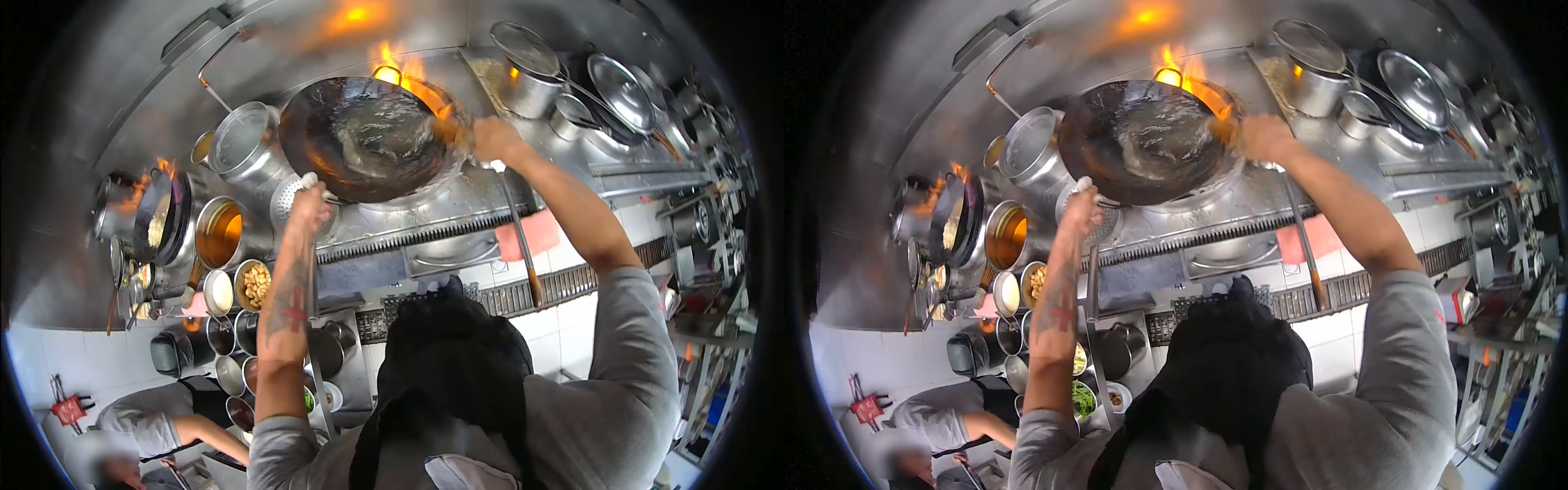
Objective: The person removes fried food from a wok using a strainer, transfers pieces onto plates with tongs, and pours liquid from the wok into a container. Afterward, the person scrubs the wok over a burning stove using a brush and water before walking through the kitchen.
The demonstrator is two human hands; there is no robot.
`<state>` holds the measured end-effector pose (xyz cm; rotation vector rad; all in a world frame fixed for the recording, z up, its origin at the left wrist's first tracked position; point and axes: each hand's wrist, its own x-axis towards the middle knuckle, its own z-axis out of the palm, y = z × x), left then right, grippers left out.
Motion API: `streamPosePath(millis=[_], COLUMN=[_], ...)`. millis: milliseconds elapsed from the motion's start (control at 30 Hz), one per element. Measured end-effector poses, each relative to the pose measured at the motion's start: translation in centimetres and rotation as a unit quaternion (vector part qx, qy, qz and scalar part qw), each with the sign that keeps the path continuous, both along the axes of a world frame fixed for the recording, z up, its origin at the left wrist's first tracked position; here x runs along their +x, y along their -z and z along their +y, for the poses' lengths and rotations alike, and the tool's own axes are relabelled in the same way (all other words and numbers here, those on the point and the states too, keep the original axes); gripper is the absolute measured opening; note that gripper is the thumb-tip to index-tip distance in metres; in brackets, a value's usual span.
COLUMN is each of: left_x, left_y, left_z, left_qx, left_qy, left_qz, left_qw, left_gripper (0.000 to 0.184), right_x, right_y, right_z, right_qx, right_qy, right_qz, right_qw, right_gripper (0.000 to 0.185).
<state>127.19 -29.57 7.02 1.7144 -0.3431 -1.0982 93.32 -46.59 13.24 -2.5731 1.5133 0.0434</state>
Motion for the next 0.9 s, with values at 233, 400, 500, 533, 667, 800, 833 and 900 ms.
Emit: streamPosePath(millis=[233, 400, 500, 533, 667, 800, 833, 900], left_x=[-0.8, -2.8, -4.5, -5.2, -7.1, -10.0, -8.9, -4.5], left_y=[-2.6, -5.1, -7.0, -7.5, -6.4, -8.3, -7.6, -5.0], left_z=[-0.4, -1.2, -1.9, -2.1, -1.1, -0.6, -0.3, -0.3], left_qx=[-0.018, -0.004, 0.011, 0.013, -0.024, -0.009, -0.012, -0.013], left_qy=[0.066, 0.085, 0.106, 0.108, 0.124, 0.112, 0.107, 0.104], left_qz=[-0.046, -0.150, -0.243, -0.306, -0.628, -0.606, -0.608, -0.561], left_qw=[0.997, 0.985, 0.964, 0.946, 0.768, 0.787, 0.787, 0.821], left_gripper=[0.018, 0.020, 0.025, 0.028, 0.042, 0.045, 0.045, 0.044], right_x=[-0.9, 2.5, 4.1, 5.5, 7.7, 7.2, 6.6, 1.8], right_y=[0.2, 5.5, 6.0, 7.6, 8.7, 6.3, 8.4, 13.5], right_z=[5.0, 10.3, 12.1, 11.4, 0.6, 9.7, 11.3, 11.8], right_qx=[0.007, 0.104, 0.105, 0.086, 0.057, 0.084, 0.082, 0.071], right_qy=[0.017, 0.024, -0.045, -0.053, 0.231, 0.043, 0.011, -0.083], right_qz=[-0.159, -0.397, -0.413, -0.427, -0.429, -0.439, -0.452, -0.269], right_qw=[0.987, 0.912, 0.904, 0.899, 0.871, 0.893, 0.888, 0.957], right_gripper=[0.031, 0.047, 0.047, 0.043, 0.027, 0.027, 0.028, 0.024])
